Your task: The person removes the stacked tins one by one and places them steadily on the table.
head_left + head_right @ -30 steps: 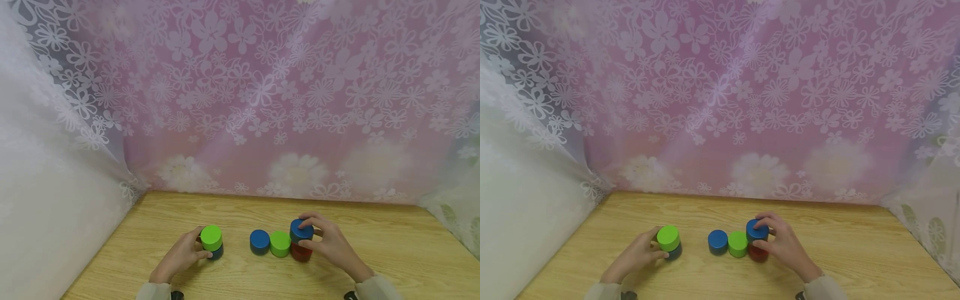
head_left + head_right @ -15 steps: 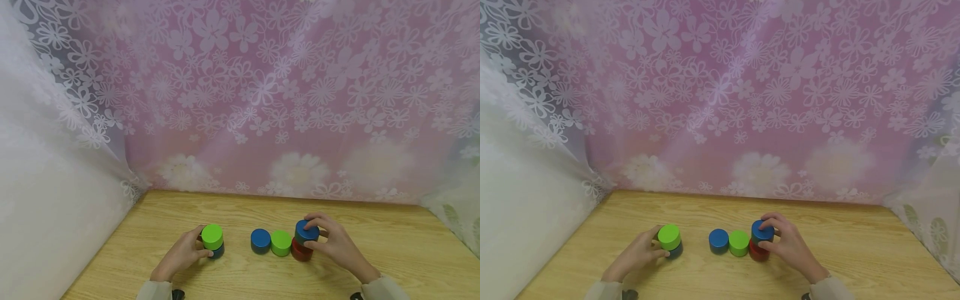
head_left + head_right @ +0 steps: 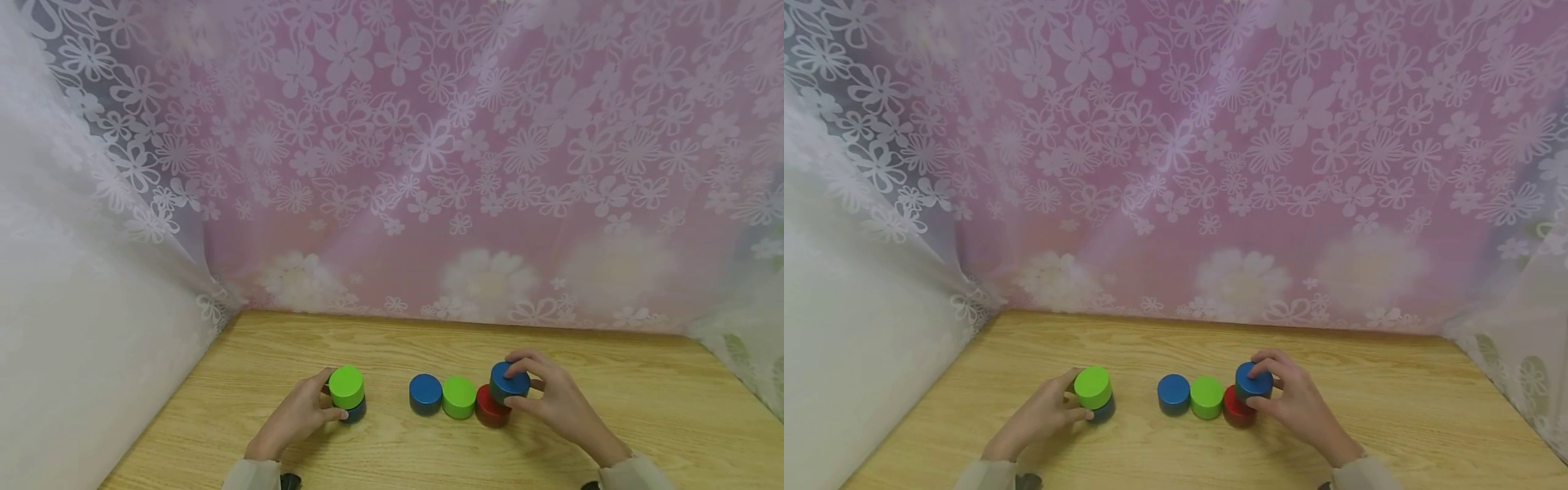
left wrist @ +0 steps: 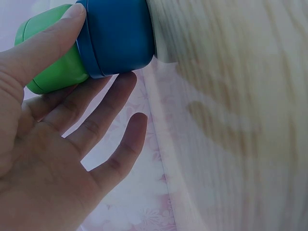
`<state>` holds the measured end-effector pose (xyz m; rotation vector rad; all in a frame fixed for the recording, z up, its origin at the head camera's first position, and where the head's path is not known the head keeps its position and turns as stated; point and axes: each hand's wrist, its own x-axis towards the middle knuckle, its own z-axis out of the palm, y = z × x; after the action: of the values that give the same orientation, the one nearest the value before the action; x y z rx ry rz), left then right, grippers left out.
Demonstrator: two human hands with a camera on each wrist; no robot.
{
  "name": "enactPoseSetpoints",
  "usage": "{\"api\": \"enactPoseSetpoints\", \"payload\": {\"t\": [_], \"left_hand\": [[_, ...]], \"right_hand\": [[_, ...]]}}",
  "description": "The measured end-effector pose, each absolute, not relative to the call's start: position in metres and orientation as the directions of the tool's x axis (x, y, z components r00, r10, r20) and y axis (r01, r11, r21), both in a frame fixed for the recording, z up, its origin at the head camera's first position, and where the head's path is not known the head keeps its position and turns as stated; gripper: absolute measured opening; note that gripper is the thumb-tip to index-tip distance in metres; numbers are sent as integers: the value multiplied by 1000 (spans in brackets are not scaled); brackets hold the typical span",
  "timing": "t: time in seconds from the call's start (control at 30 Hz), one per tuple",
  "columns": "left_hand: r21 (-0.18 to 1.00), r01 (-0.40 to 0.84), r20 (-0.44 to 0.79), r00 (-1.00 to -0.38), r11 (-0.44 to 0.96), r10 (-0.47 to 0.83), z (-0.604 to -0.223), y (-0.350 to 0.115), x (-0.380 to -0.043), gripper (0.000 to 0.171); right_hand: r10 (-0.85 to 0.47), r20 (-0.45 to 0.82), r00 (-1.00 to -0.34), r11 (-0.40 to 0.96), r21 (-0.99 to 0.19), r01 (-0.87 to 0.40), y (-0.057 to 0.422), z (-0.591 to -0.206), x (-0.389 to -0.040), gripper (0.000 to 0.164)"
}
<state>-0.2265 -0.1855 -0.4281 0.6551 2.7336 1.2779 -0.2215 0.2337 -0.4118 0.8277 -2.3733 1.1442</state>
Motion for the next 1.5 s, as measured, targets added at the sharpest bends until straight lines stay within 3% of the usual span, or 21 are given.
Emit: {"api": "enactPoseSetpoints", "payload": {"t": [1.5], "left_hand": [[739, 365, 139, -905, 566, 402, -428, -186, -227, 59]], "right_hand": [[-355, 547, -758, 533, -548, -645, 257, -417, -216, 45]]}}
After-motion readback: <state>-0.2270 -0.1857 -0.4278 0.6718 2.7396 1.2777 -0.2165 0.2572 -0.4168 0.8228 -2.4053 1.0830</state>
